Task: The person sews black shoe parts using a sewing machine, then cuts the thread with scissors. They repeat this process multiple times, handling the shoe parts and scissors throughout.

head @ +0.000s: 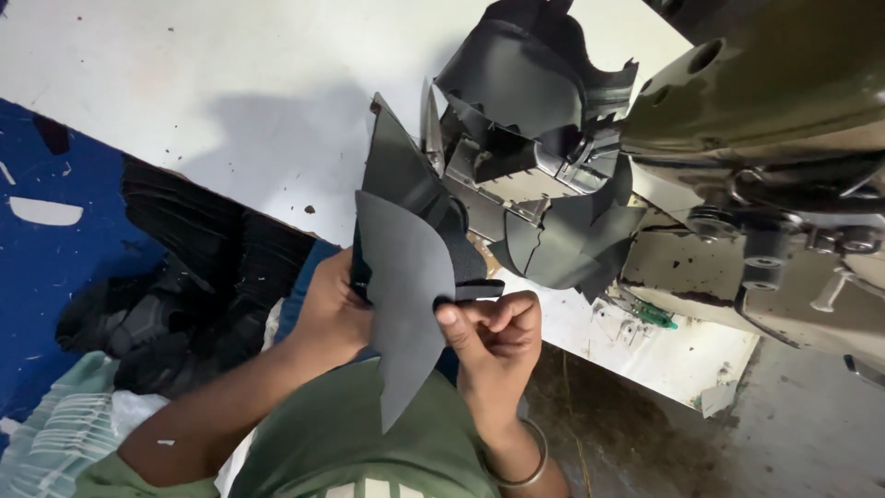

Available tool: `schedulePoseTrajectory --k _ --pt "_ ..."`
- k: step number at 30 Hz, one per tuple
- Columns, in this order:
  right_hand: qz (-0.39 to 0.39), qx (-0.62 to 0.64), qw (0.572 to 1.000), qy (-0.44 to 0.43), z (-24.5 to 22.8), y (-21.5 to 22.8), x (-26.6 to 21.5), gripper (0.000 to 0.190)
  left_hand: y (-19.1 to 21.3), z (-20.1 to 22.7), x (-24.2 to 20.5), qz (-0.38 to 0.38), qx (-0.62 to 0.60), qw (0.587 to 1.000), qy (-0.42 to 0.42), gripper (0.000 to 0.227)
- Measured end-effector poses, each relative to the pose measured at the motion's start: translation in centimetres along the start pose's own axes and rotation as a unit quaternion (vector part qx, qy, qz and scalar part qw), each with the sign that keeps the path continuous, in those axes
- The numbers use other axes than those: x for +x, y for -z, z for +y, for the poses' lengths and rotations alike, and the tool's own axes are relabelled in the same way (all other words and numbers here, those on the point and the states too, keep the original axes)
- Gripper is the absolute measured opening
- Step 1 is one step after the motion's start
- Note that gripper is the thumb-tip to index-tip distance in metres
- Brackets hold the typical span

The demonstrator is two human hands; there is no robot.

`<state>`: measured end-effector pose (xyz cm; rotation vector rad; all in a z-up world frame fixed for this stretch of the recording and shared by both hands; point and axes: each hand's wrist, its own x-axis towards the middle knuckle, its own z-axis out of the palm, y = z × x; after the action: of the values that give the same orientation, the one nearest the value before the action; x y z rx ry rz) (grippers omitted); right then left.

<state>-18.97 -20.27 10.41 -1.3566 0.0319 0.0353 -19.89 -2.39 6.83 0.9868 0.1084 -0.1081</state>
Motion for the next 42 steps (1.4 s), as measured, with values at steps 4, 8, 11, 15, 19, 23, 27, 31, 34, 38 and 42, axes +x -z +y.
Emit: schedulePoseTrajectory --k 4,8,11,15,19,23,27,31,34,38,42 --pt "0.018 -0.024 0.999 -0.027 0.6 0.5 -0.3 0.046 0.2 -0.1 -0.3 0.0 -0.018 0.999 0.029 0.038" --pt "0.009 0.039 0.998 -0.044 0.7 0.6 -0.1 0.047 0.2 -0.1 -0.4 -0.001 -0.027 0.999 0.034 0.037" --pt "0.003 0.06 0.996 -0.066 0.7 0.7 0.1 0.048 0.5 0.0 -0.5 -0.004 -0.017 0.999 0.03 0.036" --pt "-0.018 0.099 0.99 -0.1 0.6 0.7 0.3 0.048 0.9 -0.1 -0.5 -0.01 0.013 0.999 0.027 0.037" --pt "-0.017 0.082 0.99 -0.11 0.8 0.7 0.5 0.047 1.0 -0.2 -0.4 -0.008 0.019 1.0 0.021 0.042" --pt "-0.021 0.081 0.991 -0.104 1.1 0.8 0.8 0.047 1.2 -0.4 -0.3 -0.021 0.013 0.999 0.025 0.038" --pt "-0.019 0.117 0.986 -0.113 1.1 0.9 1.5 0.049 0.6 -0.1 0.2 -0.032 -0.001 0.999 0.044 0.038" --pt "-0.029 0.091 0.991 -0.091 1.0 0.9 2.1 0.047 1.2 -1.5 0.6 -0.047 -0.088 0.993 0.069 0.036" --pt "-0.01 0.095 0.994 -0.057 1.8 1.7 2.4 0.048 0.2 -0.4 1.1 -0.024 -0.184 0.976 0.116 0.044" --pt "0.01 0.085 0.996 -0.025 2.2 2.2 2.7 0.047 -1.2 1.9 1.8 -0.061 -0.047 0.994 0.08 0.041" --pt "0.024 0.057 0.998 -0.002 2.7 2.9 2.7 0.046 -1.9 2.1 2.1 -0.071 0.117 0.991 0.003 0.033"
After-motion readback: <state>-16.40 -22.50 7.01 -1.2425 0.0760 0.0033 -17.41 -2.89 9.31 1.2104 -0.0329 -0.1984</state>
